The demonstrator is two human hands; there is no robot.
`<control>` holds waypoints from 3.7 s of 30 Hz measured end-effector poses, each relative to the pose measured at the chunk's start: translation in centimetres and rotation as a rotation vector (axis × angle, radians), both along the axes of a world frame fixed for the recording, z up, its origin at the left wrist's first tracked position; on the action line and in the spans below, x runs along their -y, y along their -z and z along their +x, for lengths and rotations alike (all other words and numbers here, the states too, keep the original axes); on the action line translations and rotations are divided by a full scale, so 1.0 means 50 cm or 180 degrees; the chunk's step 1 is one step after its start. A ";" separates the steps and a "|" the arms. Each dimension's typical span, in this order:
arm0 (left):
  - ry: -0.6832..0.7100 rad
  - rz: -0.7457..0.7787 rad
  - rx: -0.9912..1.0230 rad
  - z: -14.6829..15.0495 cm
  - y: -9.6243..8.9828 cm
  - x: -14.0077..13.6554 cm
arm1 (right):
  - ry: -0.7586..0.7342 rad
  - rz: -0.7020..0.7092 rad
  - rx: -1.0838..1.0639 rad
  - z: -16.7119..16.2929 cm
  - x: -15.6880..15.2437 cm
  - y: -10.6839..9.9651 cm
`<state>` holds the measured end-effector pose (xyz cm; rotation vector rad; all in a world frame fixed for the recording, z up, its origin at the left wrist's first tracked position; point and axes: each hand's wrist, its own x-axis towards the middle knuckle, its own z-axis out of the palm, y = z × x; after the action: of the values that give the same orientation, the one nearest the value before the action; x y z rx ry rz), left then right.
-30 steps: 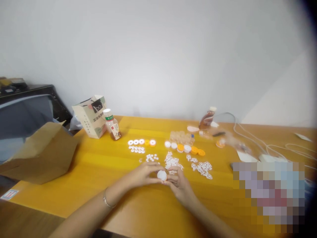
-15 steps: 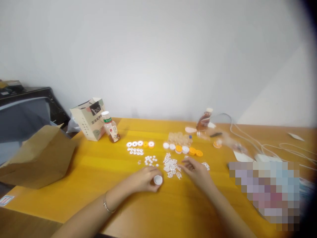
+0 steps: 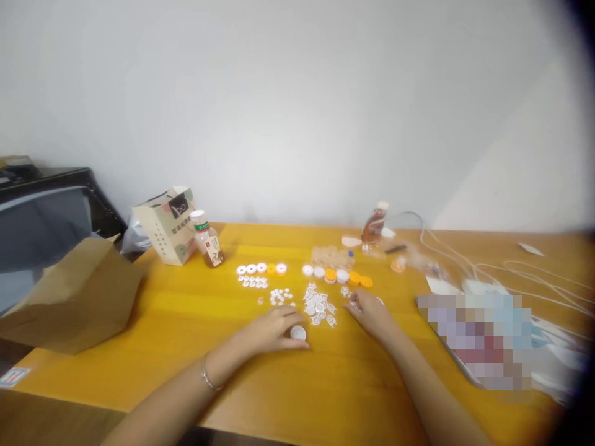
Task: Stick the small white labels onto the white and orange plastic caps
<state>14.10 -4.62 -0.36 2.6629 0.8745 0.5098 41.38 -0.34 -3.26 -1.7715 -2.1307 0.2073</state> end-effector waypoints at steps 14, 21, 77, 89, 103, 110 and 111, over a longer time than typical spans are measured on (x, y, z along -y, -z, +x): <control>-0.0213 0.0261 -0.0137 0.086 0.027 -0.047 | -0.0185 0.0003 -0.0355 -0.034 0.027 -0.015; -0.0256 0.0370 -0.0214 0.111 0.049 -0.041 | -0.0318 0.0017 -0.1248 -0.053 0.034 -0.022; -0.1600 -0.1345 0.2837 0.068 0.052 -0.029 | -0.0316 -0.1244 -0.4517 -0.182 0.072 -0.016; -0.1404 -0.1327 0.2765 0.065 0.046 -0.029 | -0.0332 -0.1216 -0.4406 -0.182 0.070 -0.011; -0.1465 -0.1208 0.2690 0.074 0.047 -0.030 | -0.0442 -0.0669 -0.3844 -0.188 0.082 -0.021; -0.1332 -0.1205 0.2896 0.074 0.035 -0.021 | -0.0614 0.0036 -0.3092 -0.187 0.090 -0.013; -0.1363 -0.1219 0.2908 0.073 0.036 -0.022 | -0.0655 0.0022 -0.3079 -0.187 0.090 -0.013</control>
<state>17.77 -3.52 -2.14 1.5960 1.0621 1.3434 32.03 -4.83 -2.60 -1.0693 -1.5506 0.8956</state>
